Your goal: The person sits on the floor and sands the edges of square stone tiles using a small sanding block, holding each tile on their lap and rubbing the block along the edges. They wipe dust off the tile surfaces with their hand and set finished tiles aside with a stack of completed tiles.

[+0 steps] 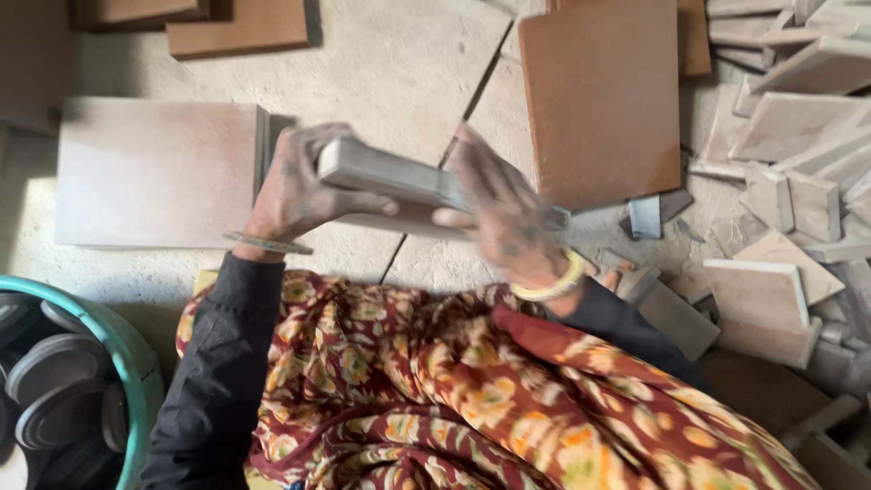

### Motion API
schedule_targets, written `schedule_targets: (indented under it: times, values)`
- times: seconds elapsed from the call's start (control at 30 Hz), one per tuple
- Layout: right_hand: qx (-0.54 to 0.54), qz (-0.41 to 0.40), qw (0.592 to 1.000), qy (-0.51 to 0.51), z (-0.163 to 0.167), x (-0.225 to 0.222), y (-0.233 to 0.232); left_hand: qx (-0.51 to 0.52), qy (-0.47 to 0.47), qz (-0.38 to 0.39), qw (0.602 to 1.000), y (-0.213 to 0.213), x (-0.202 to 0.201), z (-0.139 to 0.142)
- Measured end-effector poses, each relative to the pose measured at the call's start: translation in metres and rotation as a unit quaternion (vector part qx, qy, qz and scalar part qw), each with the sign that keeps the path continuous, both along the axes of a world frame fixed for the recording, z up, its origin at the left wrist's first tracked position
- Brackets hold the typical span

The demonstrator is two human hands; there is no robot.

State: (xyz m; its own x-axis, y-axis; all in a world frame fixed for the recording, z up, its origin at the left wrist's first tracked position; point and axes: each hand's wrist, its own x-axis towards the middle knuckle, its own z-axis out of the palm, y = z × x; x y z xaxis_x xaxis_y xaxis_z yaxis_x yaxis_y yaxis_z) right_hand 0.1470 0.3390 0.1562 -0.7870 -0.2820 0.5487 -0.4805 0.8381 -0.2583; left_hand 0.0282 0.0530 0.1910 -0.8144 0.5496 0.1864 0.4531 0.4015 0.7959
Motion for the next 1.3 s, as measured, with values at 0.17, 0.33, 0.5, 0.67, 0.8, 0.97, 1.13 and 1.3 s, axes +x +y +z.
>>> schedule_targets:
  times: [0.17,0.33,0.5,0.67,0.8,0.97,1.13,1.3]
  values:
    - [0.014,-0.032,0.998,-0.045,-0.012,0.019,0.057,0.047,-0.106,0.039,0.993,-0.032,-0.020,-0.009]
    - [0.021,-0.014,1.000,-0.004,-0.009,0.012,0.026,0.013,-0.184,0.036,0.982,-0.007,-0.016,-0.002]
    - [0.007,-0.030,0.999,0.024,-0.015,0.026,0.026,0.038,-0.057,0.030,0.997,-0.001,-0.003,0.003]
    - [-0.097,-0.134,0.974,-0.157,-0.024,0.041,0.077,-0.064,-0.212,0.120,0.968,-0.025,-0.023,-0.008]
    - [-0.125,-0.084,0.984,-0.089,0.005,0.038,0.079,-0.056,-0.169,0.152,0.972,-0.022,-0.022,-0.015]
    - [-0.122,0.028,0.988,-0.094,0.039,0.010,0.039,0.017,-0.208,0.068,0.976,-0.010,-0.020,0.000]
    - [-0.299,-0.001,0.929,-0.218,0.064,0.006,0.038,0.039,-0.121,0.085,0.988,-0.011,-0.016,0.001]
    - [-0.148,-0.021,0.988,-0.041,0.083,0.001,0.020,0.028,-0.094,0.070,0.993,-0.010,-0.019,-0.011]
